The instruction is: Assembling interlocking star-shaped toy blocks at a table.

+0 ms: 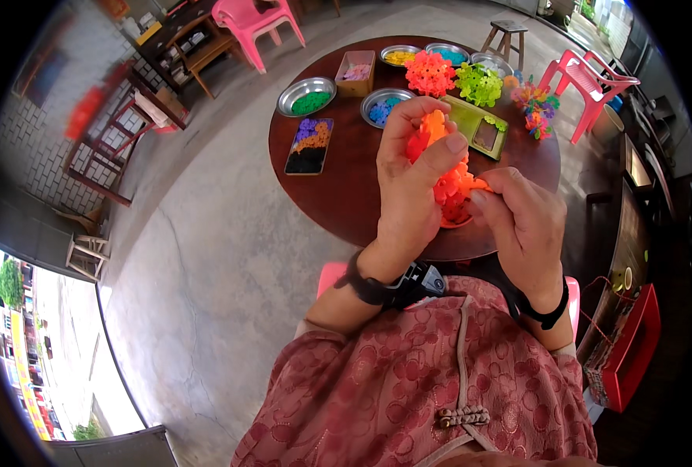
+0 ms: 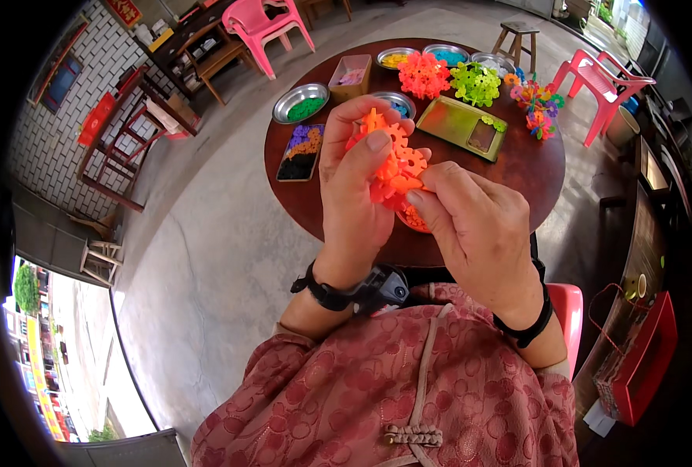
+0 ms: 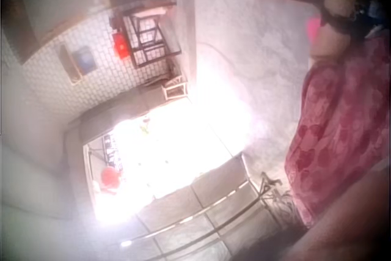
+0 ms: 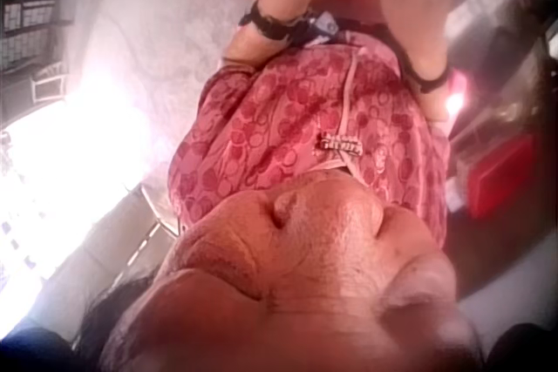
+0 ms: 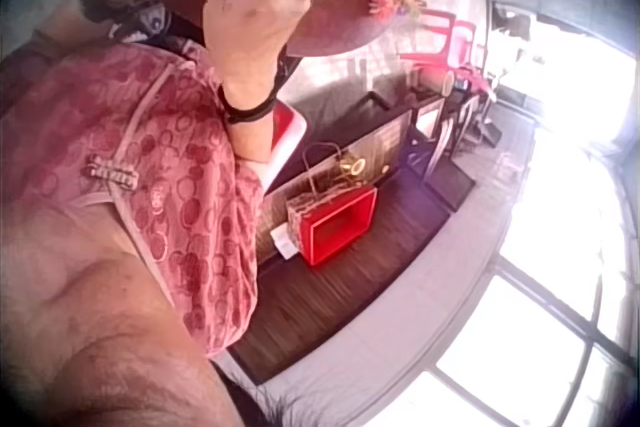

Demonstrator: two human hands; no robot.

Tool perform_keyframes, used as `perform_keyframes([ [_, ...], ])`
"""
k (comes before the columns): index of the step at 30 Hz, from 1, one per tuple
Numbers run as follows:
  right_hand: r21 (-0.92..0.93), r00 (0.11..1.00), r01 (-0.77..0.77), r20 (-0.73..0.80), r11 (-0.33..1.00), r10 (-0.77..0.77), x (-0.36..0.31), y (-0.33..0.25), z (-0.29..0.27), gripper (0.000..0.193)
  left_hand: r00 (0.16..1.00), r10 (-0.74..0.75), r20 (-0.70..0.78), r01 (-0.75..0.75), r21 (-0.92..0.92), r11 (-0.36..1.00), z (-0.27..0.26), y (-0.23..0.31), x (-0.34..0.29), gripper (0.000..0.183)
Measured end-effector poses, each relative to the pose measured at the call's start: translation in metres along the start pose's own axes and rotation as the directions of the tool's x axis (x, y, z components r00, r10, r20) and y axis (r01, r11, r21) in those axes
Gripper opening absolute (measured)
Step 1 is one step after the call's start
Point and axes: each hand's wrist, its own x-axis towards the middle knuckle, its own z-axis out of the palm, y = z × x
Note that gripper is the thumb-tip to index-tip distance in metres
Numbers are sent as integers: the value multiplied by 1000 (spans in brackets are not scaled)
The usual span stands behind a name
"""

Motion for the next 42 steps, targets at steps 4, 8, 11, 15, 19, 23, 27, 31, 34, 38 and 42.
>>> perform_keyframes([
  [4, -93, 991, 118, -60, 989, -124, -2, -9, 4, 15, 996, 88, -17, -86, 89, 992, 5, 5, -3, 24],
  [8, -142, 985, 147, -67, 979, -158, -2, -10, 7, 17, 990, 126, -70, -120, 90, 989, 7, 2, -6, 25],
  [11, -153, 987, 137, -64, 979, -149, -2, -11, 6, 17, 984, 163, -71, -155, 106, 982, 7, -4, -6, 25],
  [15, -129, 988, 121, -78, 984, -132, -2, -9, 11, 16, 981, 155, -117, -145, 86, 986, 9, -2, -5, 31],
  [19, -119, 992, 100, -70, 988, -109, -3, -8, 16, 16, 976, 159, -147, -146, 96, 985, 8, -3, -4, 30],
  [23, -116, 987, 120, -88, 986, -131, -2, -6, 19, 15, 976, 183, -117, -157, 197, 968, 6, -1, -5, 24],
  [27, -124, 986, 122, -101, 985, -135, -2, -2, 20, 15, 972, 209, -107, -177, 250, 952, 6, -5, -4, 24],
  [31, -94, 989, 96, -107, 991, -106, -1, 3, 22, 15, 971, 153, -184, -127, 147, 981, 11, -7, -2, 30],
  [34, -33, 996, 44, -80, 998, -47, -1, 11, 19, 13, 979, 133, -154, -105, 179, 978, 4, -12, 2, 27],
  [38, 121, 997, -47, -53, 991, 54, 2, 14, 18, 12, 995, 21, -93, -18, 33, 999, -4, -14, 4, 26],
  [42, 152, 991, -113, -59, 982, 123, 10, 11, 8, 12, 990, -74, -118, 59, -127, 990, -6, -14, 6, 29],
])
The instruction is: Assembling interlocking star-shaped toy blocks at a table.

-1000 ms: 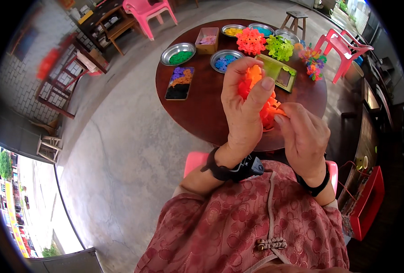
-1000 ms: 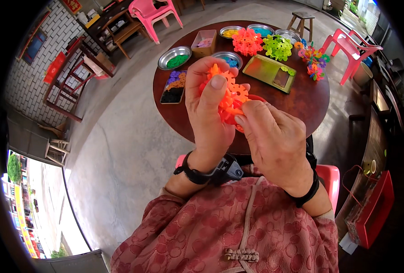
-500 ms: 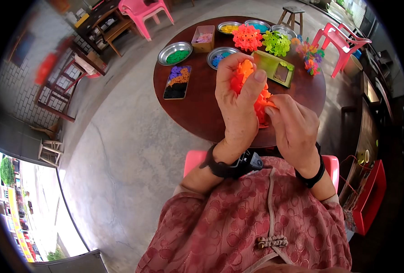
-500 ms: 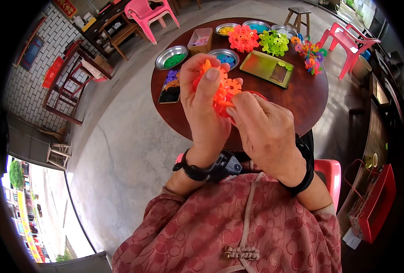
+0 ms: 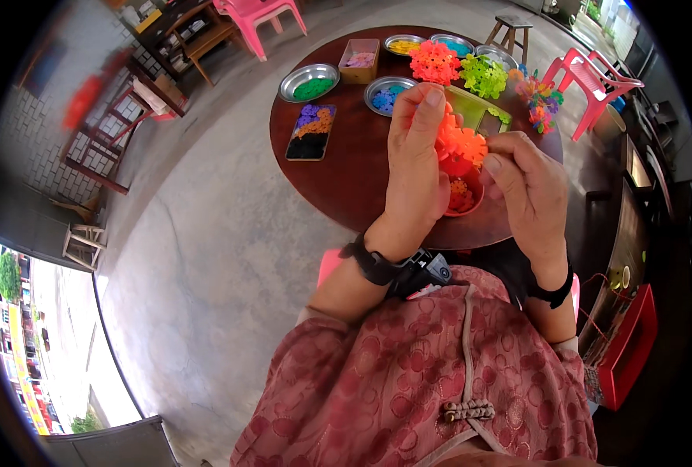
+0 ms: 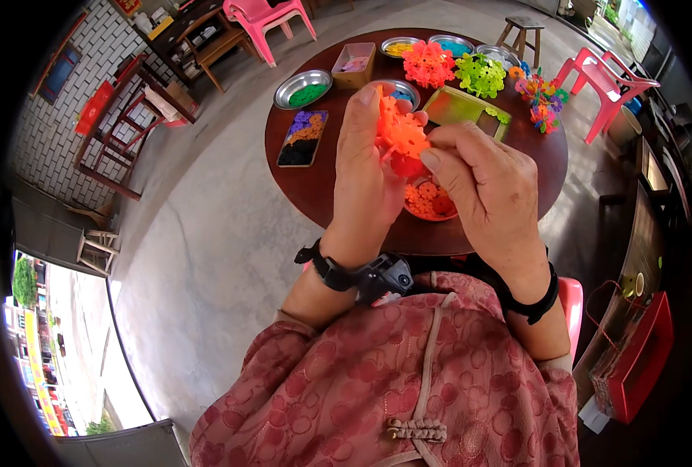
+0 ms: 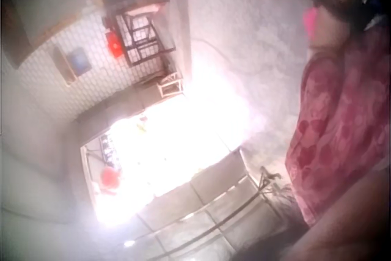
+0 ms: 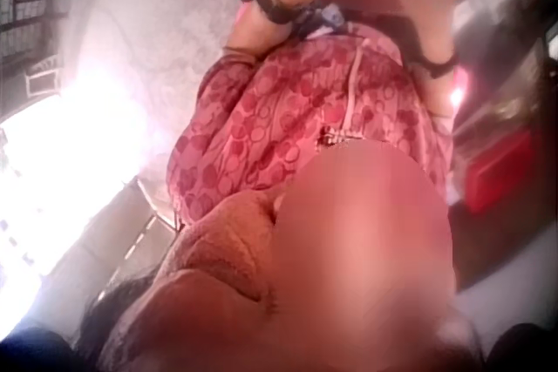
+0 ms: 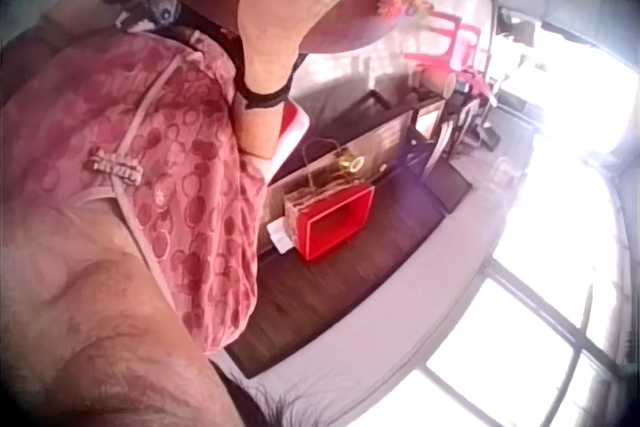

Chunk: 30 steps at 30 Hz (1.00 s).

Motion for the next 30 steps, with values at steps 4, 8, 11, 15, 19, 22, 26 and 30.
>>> perform_keyframes([
  [4, -68, 998, 31, -44, 997, -34, 11, 5, -3, 15, 993, -109, -53, 103, -95, 990, 0, 1, 2, 32],
  [8, -146, 992, 118, 58, 982, -110, 21, 0, -7, 15, 991, -132, -15, 130, -88, 988, -1, -1, 2, 30],
  [11, -168, 988, 118, 123, 979, -98, 23, -3, -4, 13, 992, -122, -16, 120, -89, 989, 3, 1, 2, 27],
  [15, -172, 989, 145, -6, 974, -149, 18, 6, 4, 12, 993, -114, -31, 111, -92, 990, 6, -1, 2, 23],
  [19, -304, 956, 207, -140, 930, -259, 7, -4, 7, 10, 1000, 8, 5, -7, -51, 999, 10, -3, -5, 25],
  [22, -67, 995, -66, -73, 996, 62, 2, -10, -3, 9, 996, 86, 33, -86, -15, 996, 13, 3, -10, 31],
  [26, -149, 998, -5, 64, 989, 15, 18, -11, -10, 10, 963, 261, 63, -267, 324, 908, 3, -5, 1, 32],
  [30, -130, 997, 64, 41, 989, -59, 17, 0, -8, 10, 973, 217, 84, -233, 337, 912, 4, -13, 3, 34],
])
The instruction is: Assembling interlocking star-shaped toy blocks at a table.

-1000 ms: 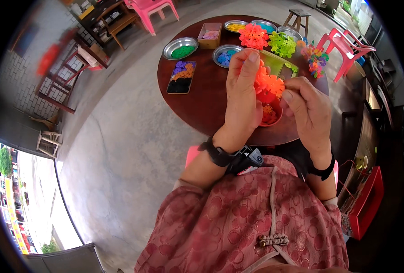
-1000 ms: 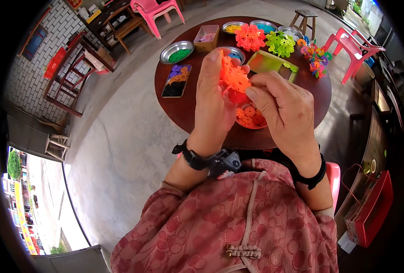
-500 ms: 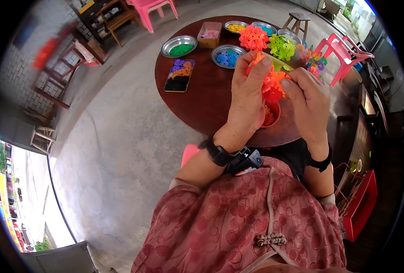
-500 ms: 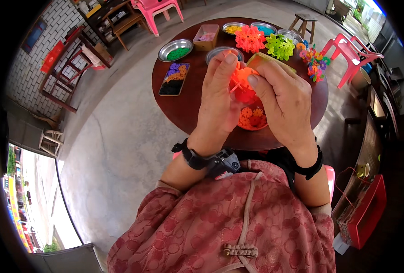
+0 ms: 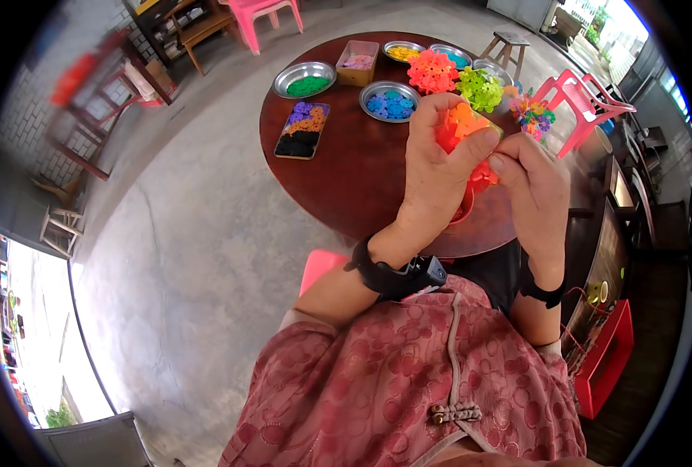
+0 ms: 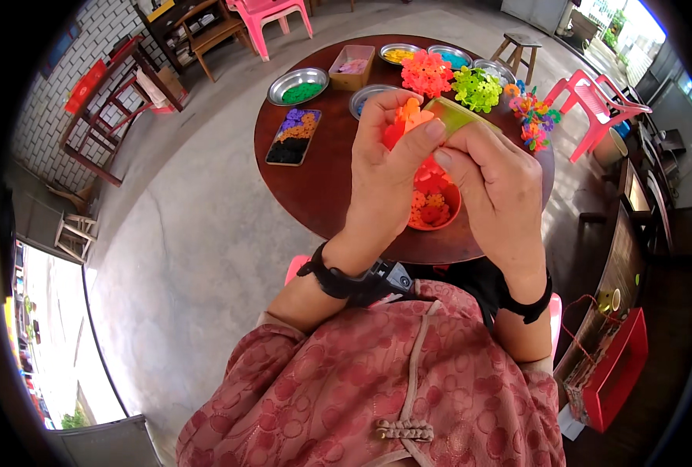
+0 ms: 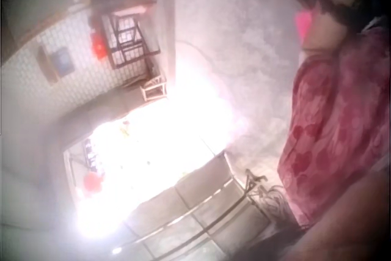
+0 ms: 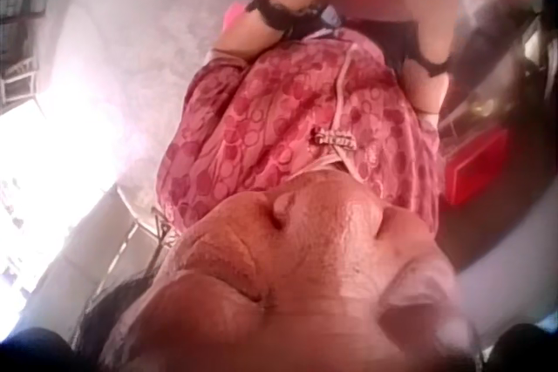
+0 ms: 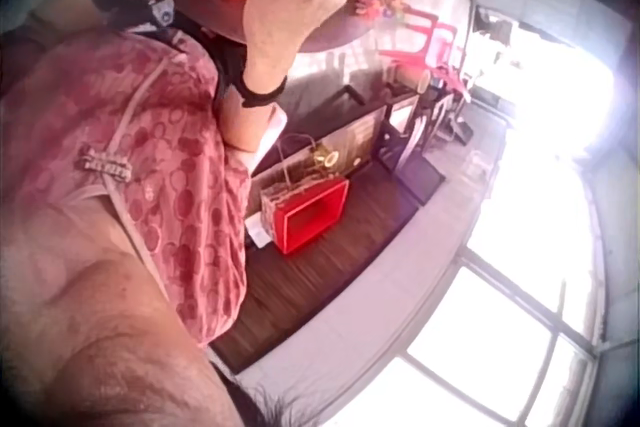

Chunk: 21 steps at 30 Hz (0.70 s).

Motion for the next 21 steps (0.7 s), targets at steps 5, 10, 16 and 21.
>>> perform_keyframes([
  [5, -192, 965, 110, -214, 975, -151, -19, -1, 10, 10, 998, -27, 49, 28, -18, 999, 2, 6, -5, 35],
  [10, 29, 968, -6, -252, 1000, 13, -24, -12, -43, 18, 985, 171, 34, -166, 475, 864, -13, 9, 3, 31],
  [16, 761, 825, -43, -338, 647, 453, -18, 30, -27, 19, 959, -282, -28, 241, -445, 863, -21, 27, 11, 25],
  [21, 730, 869, -302, -54, 614, 491, -22, 43, -17, 14, 974, -225, -28, 195, -402, 895, -16, 26, 8, 25],
])
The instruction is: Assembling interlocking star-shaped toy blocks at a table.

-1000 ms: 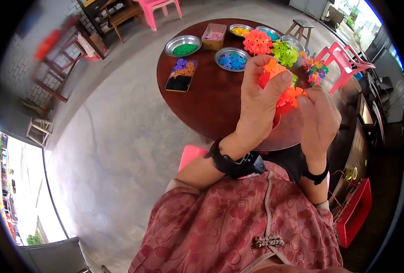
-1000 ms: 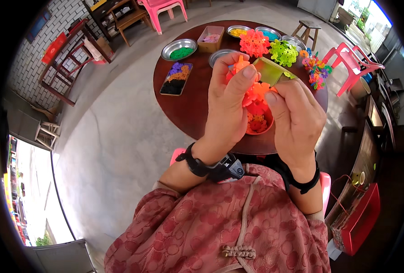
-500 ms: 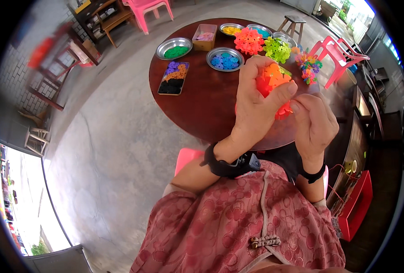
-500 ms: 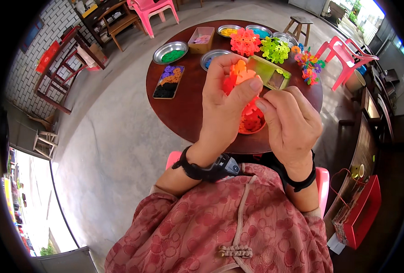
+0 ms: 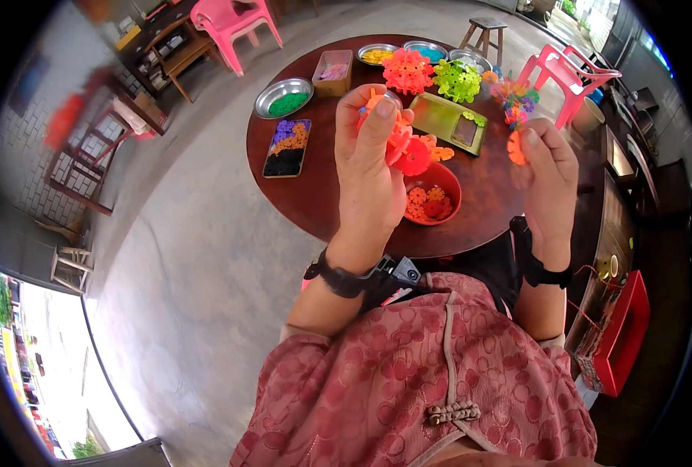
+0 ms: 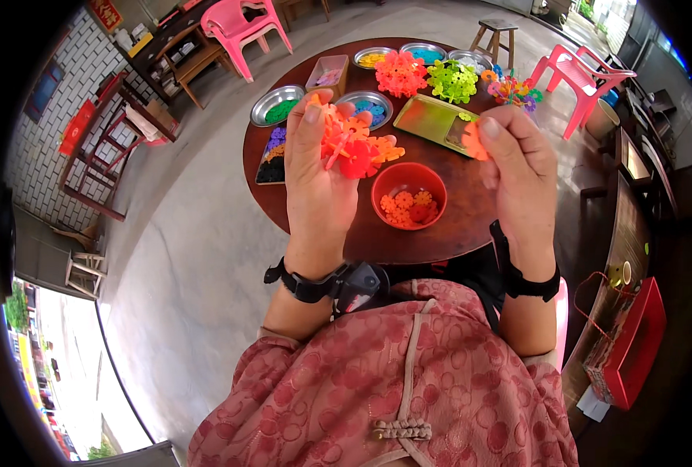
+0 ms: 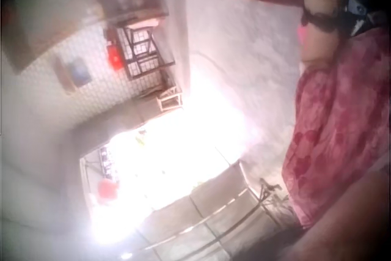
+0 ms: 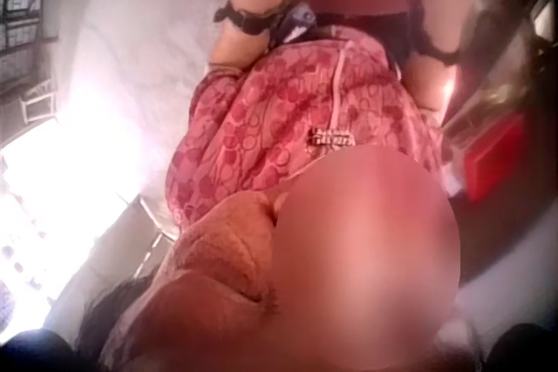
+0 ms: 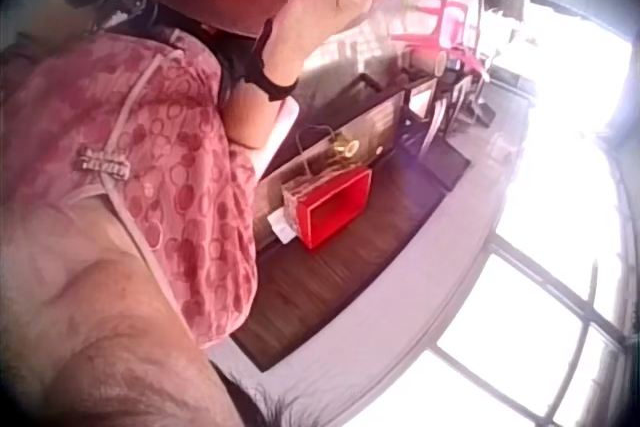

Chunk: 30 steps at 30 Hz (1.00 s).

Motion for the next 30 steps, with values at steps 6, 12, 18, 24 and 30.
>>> perform_keyframes([
  [6, -43, 991, -78, 108, 996, 82, -8, 1, 20, 11, 987, 148, 63, -160, 253, 954, -1, -10, -3, 33],
  [12, -217, 986, -7, 161, 976, 42, -14, -6, 29, 9, 999, 8, 35, -10, 56, 998, 6, -15, -6, 29],
  [18, -470, 966, 224, 223, 854, -130, -22, -16, 42, 7, 1000, 9, 11, -10, 110, 994, 6, -17, -5, 28],
  [24, -643, 865, 499, 329, 581, -379, -23, -20, 46, 9, 997, 52, 50, -62, 236, 970, 6, -14, -6, 45],
  [30, -688, 802, 584, 407, 431, -436, -26, -25, 47, 10, 968, 224, 112, -250, 421, 872, -1, -19, -1, 42],
])
